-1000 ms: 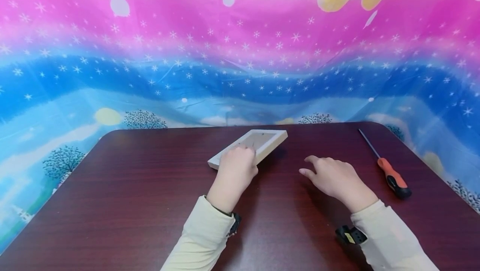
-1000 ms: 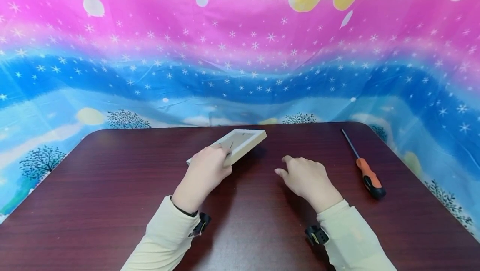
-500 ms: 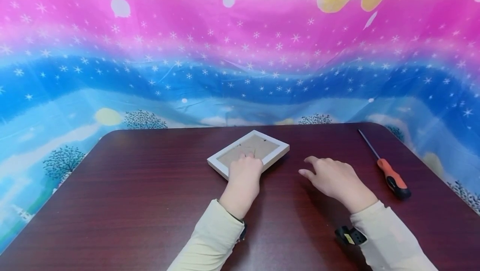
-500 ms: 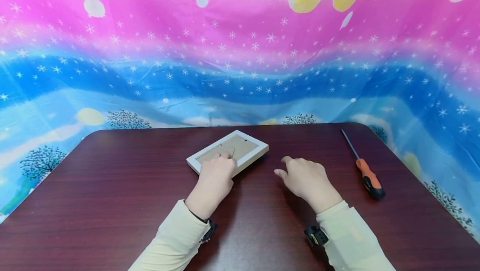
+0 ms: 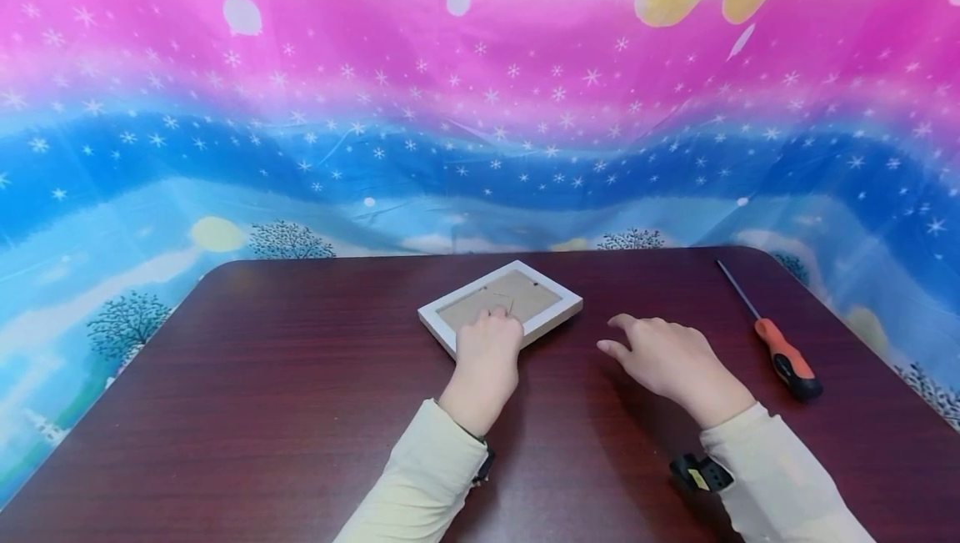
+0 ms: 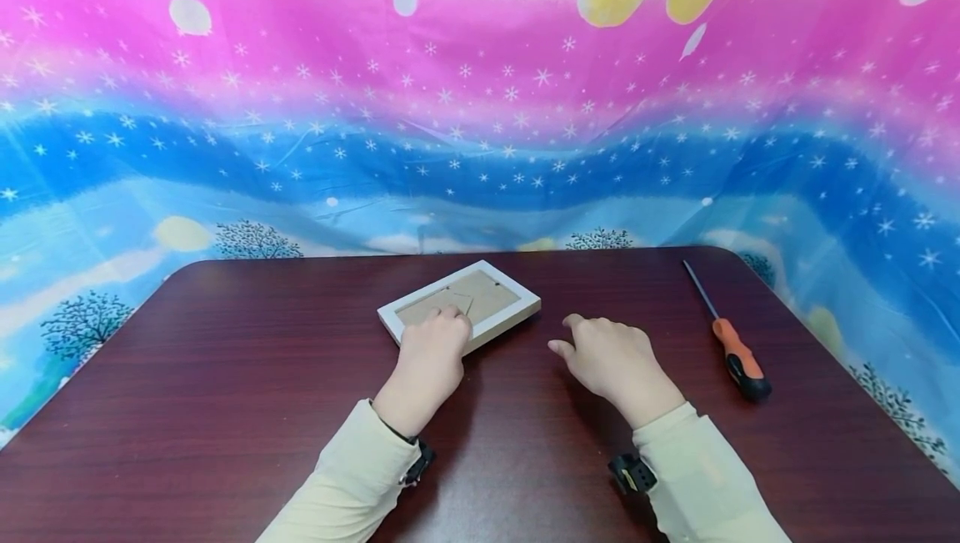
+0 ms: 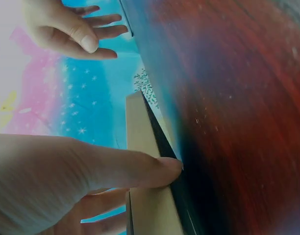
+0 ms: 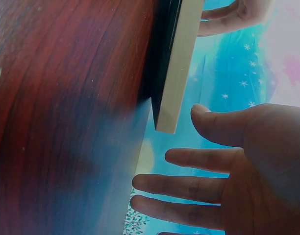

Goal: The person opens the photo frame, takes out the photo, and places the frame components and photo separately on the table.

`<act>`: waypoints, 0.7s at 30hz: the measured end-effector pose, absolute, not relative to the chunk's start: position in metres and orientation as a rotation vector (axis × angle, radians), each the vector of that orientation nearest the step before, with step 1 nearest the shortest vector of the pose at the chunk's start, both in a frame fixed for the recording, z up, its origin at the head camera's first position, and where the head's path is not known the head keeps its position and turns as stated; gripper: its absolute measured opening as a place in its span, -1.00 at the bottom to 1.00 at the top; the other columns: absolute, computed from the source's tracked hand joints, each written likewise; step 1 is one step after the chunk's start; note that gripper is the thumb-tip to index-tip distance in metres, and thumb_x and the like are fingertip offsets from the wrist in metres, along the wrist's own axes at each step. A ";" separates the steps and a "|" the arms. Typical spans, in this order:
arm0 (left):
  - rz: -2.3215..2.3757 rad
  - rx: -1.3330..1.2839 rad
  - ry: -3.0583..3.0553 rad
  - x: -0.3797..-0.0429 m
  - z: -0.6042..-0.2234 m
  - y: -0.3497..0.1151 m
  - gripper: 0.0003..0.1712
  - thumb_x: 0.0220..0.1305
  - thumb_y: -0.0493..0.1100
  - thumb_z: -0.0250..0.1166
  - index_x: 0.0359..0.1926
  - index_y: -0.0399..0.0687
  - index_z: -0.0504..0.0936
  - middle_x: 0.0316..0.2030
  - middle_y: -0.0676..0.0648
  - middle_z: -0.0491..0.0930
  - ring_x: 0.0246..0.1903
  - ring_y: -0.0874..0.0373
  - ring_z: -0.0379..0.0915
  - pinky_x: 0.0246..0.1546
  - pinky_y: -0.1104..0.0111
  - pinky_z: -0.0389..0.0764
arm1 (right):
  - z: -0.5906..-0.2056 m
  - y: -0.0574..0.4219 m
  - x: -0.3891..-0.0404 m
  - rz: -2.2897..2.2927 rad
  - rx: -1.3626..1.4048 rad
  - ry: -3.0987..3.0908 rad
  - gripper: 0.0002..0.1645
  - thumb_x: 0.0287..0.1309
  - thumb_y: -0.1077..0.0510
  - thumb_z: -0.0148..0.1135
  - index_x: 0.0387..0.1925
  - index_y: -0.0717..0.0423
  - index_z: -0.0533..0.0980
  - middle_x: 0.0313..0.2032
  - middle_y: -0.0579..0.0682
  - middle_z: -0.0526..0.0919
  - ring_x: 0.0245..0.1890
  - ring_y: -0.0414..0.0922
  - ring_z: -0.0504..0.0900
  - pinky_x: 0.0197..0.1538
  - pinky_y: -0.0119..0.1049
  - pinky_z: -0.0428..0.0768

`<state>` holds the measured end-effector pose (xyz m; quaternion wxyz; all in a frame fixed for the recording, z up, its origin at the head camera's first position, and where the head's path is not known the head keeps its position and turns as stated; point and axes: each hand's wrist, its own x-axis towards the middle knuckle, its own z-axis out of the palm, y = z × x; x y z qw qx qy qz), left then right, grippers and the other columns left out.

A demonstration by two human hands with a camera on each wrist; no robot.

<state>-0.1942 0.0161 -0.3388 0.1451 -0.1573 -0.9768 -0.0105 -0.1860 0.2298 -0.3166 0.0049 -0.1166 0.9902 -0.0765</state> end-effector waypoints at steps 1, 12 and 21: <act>-0.042 -0.453 -2.813 -0.195 -0.339 0.015 -0.77 -0.11 -0.30 0.53 -0.36 -0.04 0.70 -0.36 -0.01 0.57 -0.28 0.06 0.52 -0.47 0.22 0.58 | -0.317 0.230 -0.186 -0.240 -0.368 3.103 -0.44 0.34 -0.05 0.21 0.20 0.25 0.51 0.01 0.29 0.64 -0.02 0.22 0.63 -0.15 0.14 0.60; -0.085 -0.464 -2.813 -0.202 -0.346 0.007 -0.83 -0.03 -0.36 0.48 -0.37 -0.06 0.75 -0.35 -0.02 0.60 -0.27 0.04 0.55 -0.43 0.19 0.62 | -0.317 0.230 -0.186 -0.238 -0.365 3.103 -0.44 0.34 -0.06 0.21 0.19 0.24 0.52 0.01 0.28 0.65 -0.01 0.22 0.62 -0.14 0.15 0.60; -0.083 -0.501 -2.825 -0.206 -0.347 0.000 -0.86 0.04 -0.34 0.43 -0.47 0.01 0.72 -0.33 0.01 0.61 -0.23 0.05 0.56 -0.43 0.14 0.63 | -0.317 0.231 -0.186 -0.239 -0.377 3.108 -0.45 0.34 -0.07 0.20 0.18 0.24 0.52 0.01 0.27 0.65 -0.01 0.21 0.63 -0.16 0.14 0.60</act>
